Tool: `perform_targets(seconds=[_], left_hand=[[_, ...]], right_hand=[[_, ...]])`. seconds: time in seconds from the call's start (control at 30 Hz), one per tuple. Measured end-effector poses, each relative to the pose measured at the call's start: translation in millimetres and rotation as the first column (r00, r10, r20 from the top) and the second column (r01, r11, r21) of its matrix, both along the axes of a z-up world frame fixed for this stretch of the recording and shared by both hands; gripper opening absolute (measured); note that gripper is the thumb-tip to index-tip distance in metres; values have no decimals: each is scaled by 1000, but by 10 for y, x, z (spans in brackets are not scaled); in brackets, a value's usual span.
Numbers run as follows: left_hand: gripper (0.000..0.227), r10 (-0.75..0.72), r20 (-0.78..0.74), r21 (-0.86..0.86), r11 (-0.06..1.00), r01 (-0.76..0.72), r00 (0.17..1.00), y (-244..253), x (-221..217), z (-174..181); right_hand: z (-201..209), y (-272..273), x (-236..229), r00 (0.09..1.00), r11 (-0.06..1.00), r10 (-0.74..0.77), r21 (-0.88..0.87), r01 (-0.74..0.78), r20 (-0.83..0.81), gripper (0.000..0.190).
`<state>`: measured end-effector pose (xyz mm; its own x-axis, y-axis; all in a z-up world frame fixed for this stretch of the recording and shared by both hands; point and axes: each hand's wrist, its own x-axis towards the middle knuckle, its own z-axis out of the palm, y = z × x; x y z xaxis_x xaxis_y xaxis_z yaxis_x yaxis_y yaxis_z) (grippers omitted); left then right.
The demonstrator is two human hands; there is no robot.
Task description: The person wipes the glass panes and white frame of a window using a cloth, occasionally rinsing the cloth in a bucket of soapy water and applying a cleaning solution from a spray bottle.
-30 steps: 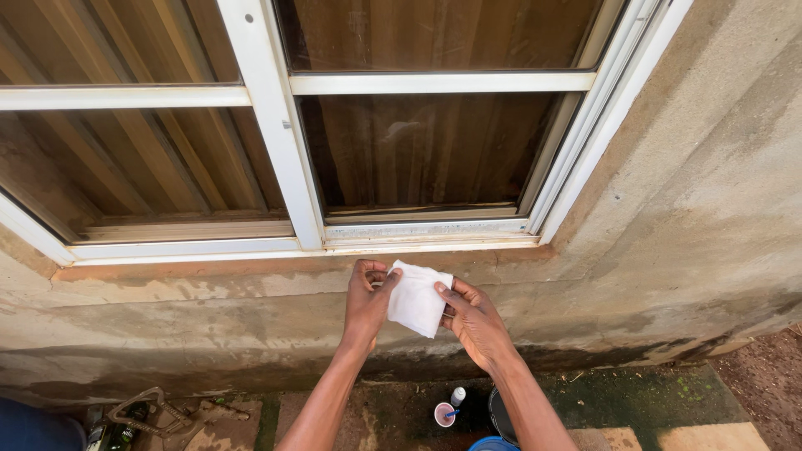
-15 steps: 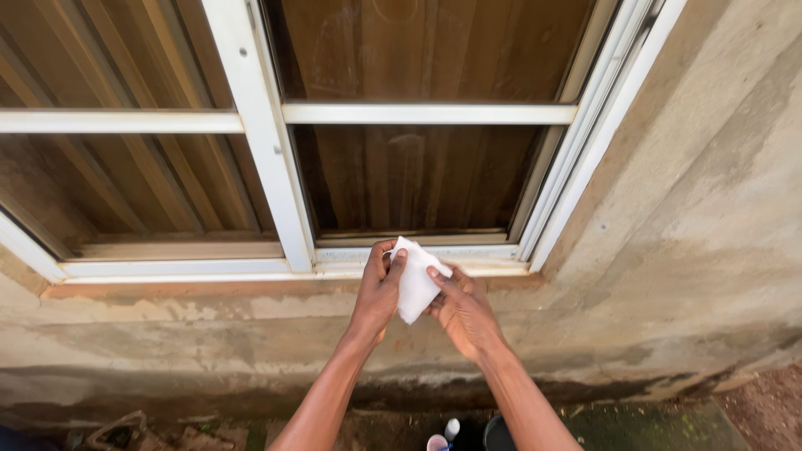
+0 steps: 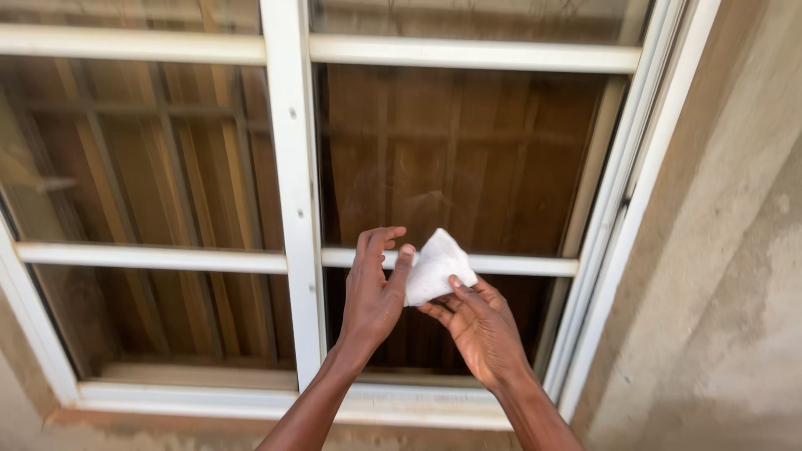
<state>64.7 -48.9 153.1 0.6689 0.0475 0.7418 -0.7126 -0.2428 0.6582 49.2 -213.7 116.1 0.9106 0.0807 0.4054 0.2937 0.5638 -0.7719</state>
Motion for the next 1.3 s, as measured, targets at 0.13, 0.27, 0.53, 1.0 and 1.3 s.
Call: perform_targets(seconds=[0.13, 0.27, 0.53, 1.0, 1.3], left_hand=[[46, 13, -5, 245, 969, -11, 1000, 186, 92, 650], [54, 145, 487, 464, 792, -396, 861, 434, 634, 1199], [59, 226, 814, 306, 615, -726, 535, 720, 1605, 2035], [56, 187, 844, 271, 661, -700, 503, 688, 1653, 2041], [60, 188, 833, 289, 655, -698, 521, 687, 1630, 2020]], right_hand=[[537, 5, 214, 953, 973, -211, -51, 227, 217, 35], [1206, -18, 504, 642, 699, -579, -99, 708, 503, 40], [2404, 91, 1413, -200, -248, -519, 78, 966, 831, 39], [2593, 274, 1666, -303, -428, -263, 171, 887, 916, 56], [3038, 470, 1569, 178, -398, -158, -227, 889, 971, 59]])
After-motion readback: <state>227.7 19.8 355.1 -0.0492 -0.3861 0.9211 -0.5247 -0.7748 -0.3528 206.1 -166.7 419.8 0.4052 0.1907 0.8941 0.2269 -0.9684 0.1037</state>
